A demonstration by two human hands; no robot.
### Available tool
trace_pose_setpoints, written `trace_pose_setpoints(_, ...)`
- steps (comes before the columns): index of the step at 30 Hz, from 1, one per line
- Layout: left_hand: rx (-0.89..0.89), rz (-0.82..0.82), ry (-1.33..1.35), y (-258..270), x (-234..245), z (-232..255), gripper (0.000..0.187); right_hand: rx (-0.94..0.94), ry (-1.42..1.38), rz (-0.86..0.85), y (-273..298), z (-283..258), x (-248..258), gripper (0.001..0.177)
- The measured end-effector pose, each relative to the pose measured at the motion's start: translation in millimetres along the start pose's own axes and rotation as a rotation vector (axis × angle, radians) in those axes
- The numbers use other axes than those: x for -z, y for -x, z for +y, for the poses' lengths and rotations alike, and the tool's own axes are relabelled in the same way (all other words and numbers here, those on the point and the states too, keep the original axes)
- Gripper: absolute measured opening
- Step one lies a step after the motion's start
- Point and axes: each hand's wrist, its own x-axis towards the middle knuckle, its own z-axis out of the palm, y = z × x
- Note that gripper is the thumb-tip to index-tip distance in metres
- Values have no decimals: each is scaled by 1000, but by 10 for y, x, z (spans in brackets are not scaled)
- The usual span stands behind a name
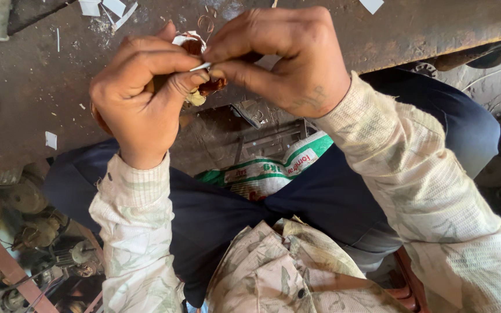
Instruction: The person winds copper wire around a cylindrical motor stator core by hand. They carefully feed the wire into the slots of the stator, adjusting the bundle and ensuring the wire is seated correctly within the grooves.
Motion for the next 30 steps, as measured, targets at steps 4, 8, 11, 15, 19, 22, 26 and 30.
trace_pose_setpoints(4, 15, -55, -18, -69, 15, 83, 19, 27, 19, -13, 17, 25, 31, 14)
trace_pose_setpoints(8, -14, 109, -112, -103, -4, 216, 27, -119, 28, 96, 79, 80, 54, 11)
trace_pose_setpoints(11, -347, 36, -791, -169, 64, 137, 23, -280, 106, 117, 146, 176, -25, 12)
trace_pose_setpoints(15, 81, -95, -320, -119, 90, -62, 31, -228, 227, 90, 161, 261, -231, 16)
trace_pose_setpoints(19, 1, -107, -357, -65, 110, -191, 31, -236, 220, 119, 128, 261, -448, 16)
trace_pose_setpoints(22, -93, -107, -409, -101, 118, -271, 34, -233, 293, 162, 65, 275, -601, 17)
trace_pose_setpoints(26, -34, -118, -367, -128, 130, -264, 34, -297, 351, 190, 46, 315, -757, 19)
trace_pose_setpoints(30, -16, -110, -321, -158, 117, -240, 33, -310, 376, 167, 91, 341, -810, 20)
